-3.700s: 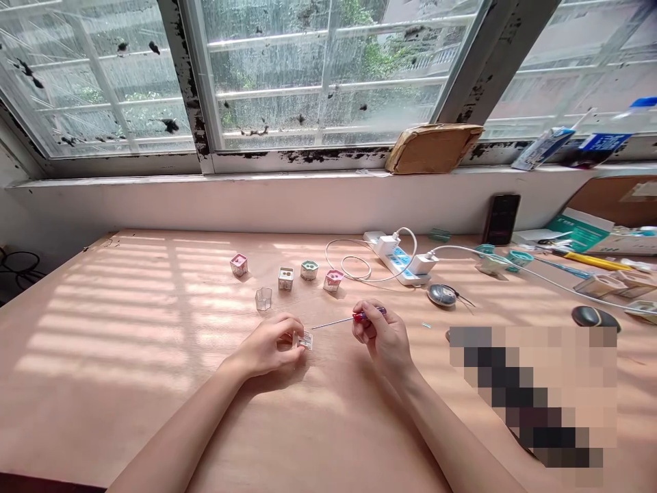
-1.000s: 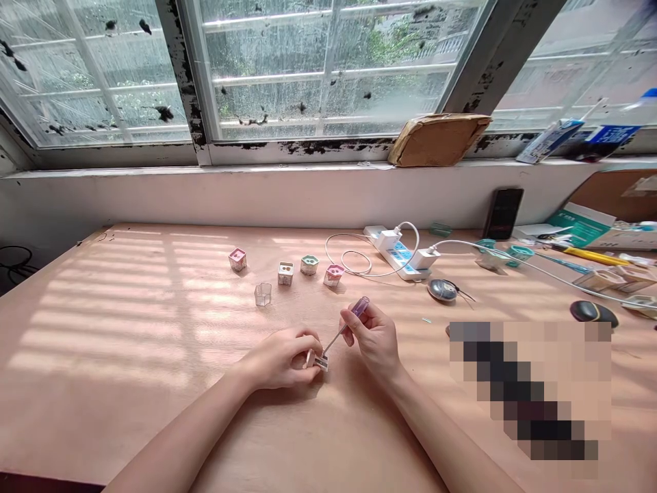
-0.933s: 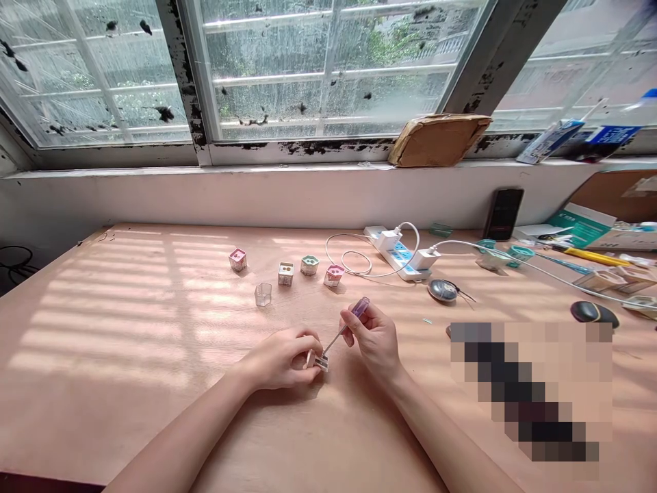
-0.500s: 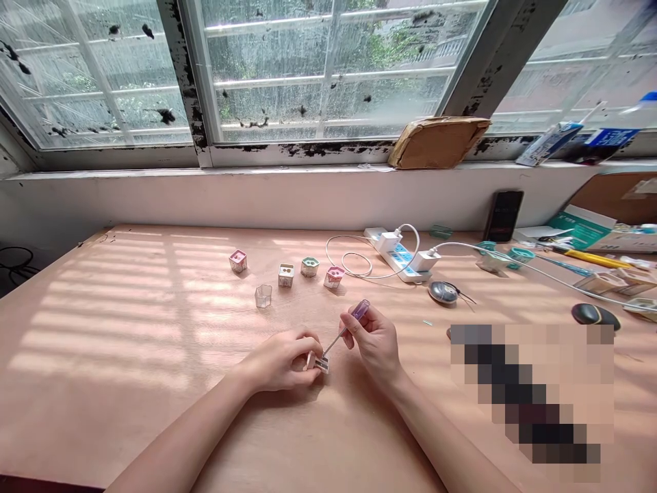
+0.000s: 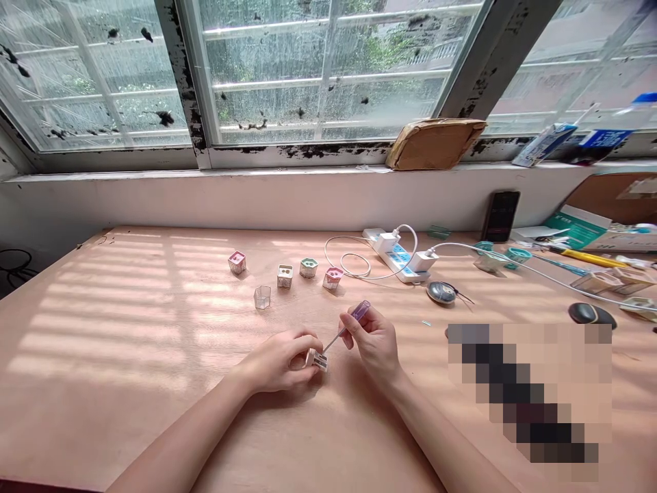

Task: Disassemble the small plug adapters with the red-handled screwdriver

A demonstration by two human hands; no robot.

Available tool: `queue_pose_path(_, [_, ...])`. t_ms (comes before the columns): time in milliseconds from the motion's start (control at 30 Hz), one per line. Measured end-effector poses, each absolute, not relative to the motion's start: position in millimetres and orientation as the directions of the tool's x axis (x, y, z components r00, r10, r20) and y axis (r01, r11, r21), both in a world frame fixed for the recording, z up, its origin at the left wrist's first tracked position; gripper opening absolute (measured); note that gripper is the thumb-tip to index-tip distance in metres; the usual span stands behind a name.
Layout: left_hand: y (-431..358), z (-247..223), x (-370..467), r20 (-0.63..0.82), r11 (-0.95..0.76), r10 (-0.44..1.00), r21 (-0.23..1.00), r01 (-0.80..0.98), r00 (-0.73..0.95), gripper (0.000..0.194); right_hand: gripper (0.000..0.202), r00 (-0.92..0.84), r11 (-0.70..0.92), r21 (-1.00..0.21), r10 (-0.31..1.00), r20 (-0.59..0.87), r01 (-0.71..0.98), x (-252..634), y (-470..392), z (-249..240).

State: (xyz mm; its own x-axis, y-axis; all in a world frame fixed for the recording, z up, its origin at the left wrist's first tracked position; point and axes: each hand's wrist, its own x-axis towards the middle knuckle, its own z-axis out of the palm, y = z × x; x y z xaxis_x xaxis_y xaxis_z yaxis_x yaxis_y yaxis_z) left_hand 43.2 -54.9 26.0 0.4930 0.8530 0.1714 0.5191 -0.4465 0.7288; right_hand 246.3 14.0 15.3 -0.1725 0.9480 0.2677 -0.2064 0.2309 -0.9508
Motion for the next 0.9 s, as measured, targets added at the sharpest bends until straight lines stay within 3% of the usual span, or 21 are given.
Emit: queue_pose_path(900, [-50.5, 23.9, 36.5, 0.201, -0.425, 0.875, 0.756, 0.498, 0.441, 0.022, 0.045, -0.064, 0.25, -0.942, 0.961, 0.271, -0.224, 250.5, 19.7, 14.3])
